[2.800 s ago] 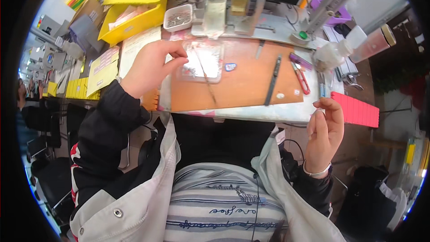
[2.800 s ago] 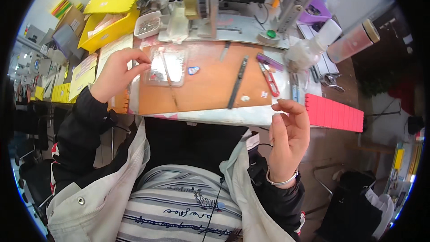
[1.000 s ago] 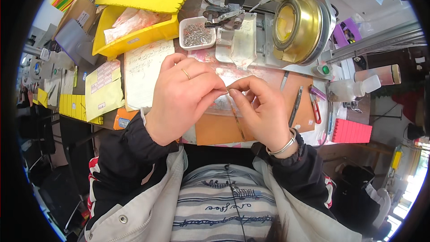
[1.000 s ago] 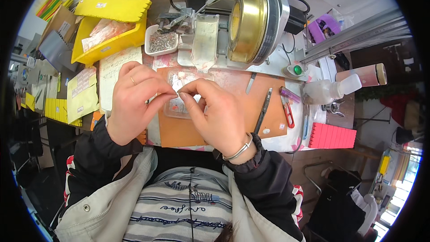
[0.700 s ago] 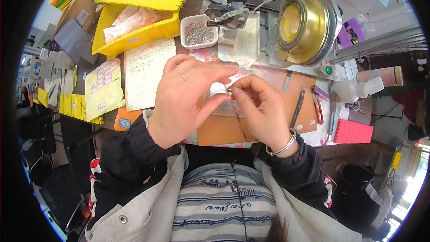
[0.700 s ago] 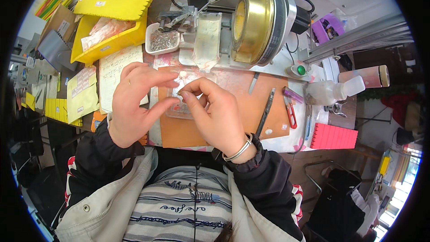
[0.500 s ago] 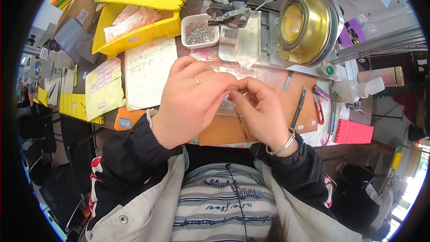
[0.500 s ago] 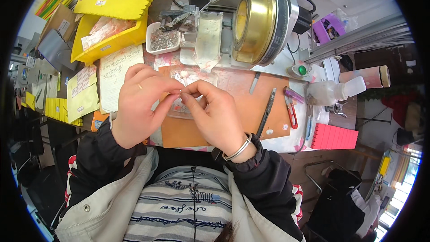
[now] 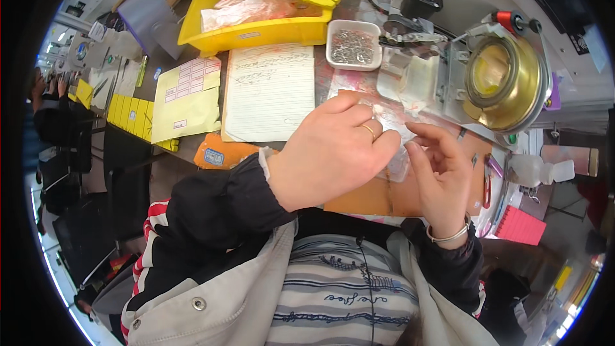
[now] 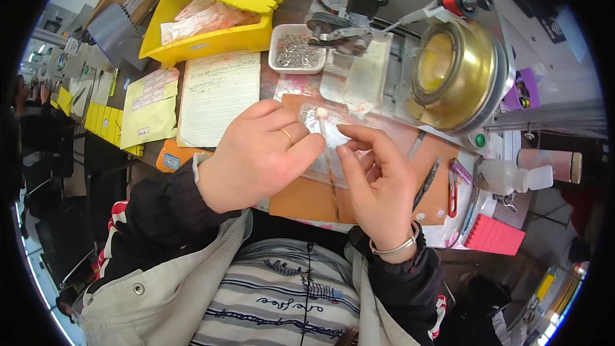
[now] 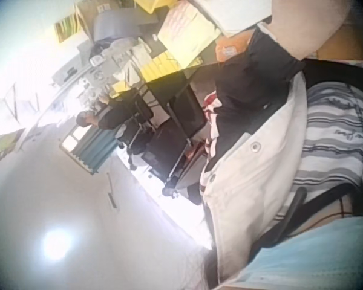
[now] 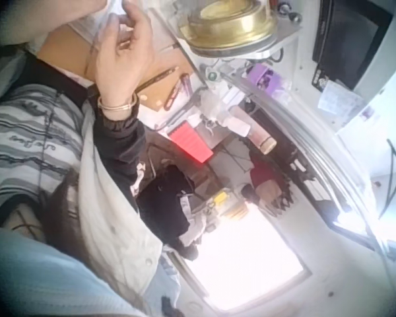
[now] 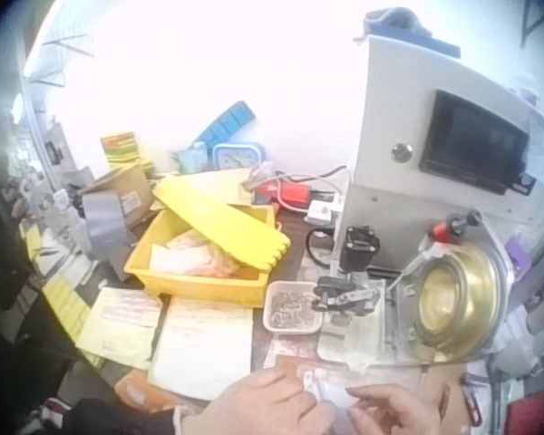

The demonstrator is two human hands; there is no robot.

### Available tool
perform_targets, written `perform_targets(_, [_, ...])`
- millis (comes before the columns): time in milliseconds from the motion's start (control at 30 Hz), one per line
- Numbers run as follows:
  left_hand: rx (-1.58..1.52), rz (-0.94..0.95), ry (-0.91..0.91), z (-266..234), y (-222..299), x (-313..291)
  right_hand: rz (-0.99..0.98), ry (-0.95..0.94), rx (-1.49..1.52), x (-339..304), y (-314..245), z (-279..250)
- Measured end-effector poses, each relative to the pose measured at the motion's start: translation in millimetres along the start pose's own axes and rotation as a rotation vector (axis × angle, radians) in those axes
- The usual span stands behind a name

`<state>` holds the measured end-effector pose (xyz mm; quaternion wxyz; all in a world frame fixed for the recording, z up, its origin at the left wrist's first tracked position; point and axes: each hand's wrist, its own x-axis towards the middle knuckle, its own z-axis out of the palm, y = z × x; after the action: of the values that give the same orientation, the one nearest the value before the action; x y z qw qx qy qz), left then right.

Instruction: Assembling small electronic or mechanical components using tools and glue.

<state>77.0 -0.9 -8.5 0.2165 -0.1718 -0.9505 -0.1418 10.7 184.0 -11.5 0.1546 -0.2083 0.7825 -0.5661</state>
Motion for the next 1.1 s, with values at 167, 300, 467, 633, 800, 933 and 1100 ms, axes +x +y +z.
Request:
perform_targets(167, [0.012, -0.029, -0.05, -2, -11, -6, 0.064, -0.08, -0.014, 4, 1, 0])
perform_targets(300, [-0.205, -0.051, -0.051, -8, -10, -4, 0.169, -0.091, 0.263, 8, -12, -1])
perform_targets(467, [-0.346, -0.214, -0.06, -22, -21, -9, 0.247, -0.036, 0.641, 19, -24, 15])
perform_targets(633, [-0.397, -0.271, -0.12, -20, -28, 2, 0.279, 0.232, 0.977, 38, -31, 36])
perform_targets(800, [-0.409, -0.266, 0.003, -32, -30, 14, 0.197, 0.248, 1.104, 70, -40, 37])
perform_targets(933, [-0.519, -0.366, 0.026, -47, -31, 36, 0.277, 0.21, 1.182, 87, -41, 35])
perform_targets(1100, [-0.665, -0.455, 0.118, -52, -47, 44, 0.283, 0.388, 1.176, 75, -34, 45])
